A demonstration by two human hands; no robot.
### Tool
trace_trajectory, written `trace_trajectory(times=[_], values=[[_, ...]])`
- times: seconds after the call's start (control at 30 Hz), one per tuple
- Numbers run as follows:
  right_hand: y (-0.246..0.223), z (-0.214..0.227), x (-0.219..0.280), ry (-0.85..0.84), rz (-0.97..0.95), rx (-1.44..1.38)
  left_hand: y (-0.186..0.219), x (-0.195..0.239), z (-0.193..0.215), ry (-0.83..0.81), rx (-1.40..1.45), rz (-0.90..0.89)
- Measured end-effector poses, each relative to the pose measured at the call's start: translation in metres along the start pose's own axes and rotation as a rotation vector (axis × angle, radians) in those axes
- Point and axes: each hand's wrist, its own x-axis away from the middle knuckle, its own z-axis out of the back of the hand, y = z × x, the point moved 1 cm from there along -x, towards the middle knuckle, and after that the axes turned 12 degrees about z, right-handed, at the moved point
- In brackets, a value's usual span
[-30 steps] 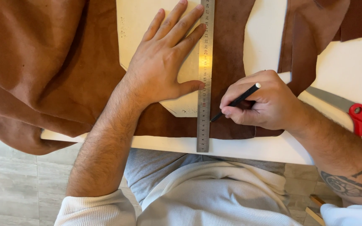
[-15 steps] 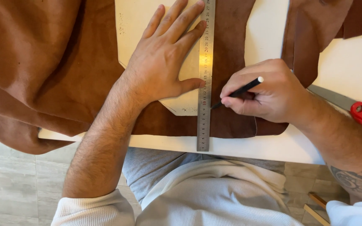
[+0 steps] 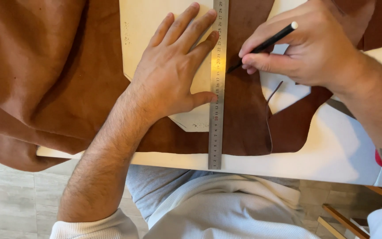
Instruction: Tracing a pattern onto leather using a template and pen, then cutting the shape out with scissors.
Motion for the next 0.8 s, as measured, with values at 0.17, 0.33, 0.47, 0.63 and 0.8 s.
trace_trajectory(times=[0.17,0.33,0.47,0.63,0.8], values=[[0.024,0.014,-0.008,-0.041,-0.032,-0.043,0.000,-0.003,0.001,0.001,-0.022,0.015],[0.061,0.024,-0.015,-0.024,-0.361,-0.187,0.002,-0.004,0.001,-0.009,-0.023,0.036],[0.103,0.043,-0.028,-0.065,-0.350,-0.204,0.003,-0.003,0.000,0.010,0.010,0.052],[0.168,0.066,-0.039,-0.088,-0.330,-0.203,0.004,-0.005,0.001,0.004,0.009,0.062],[0.217,0.082,-0.044,-0.075,-0.310,-0.177,0.003,-0.005,0.002,-0.007,0.027,0.068]])
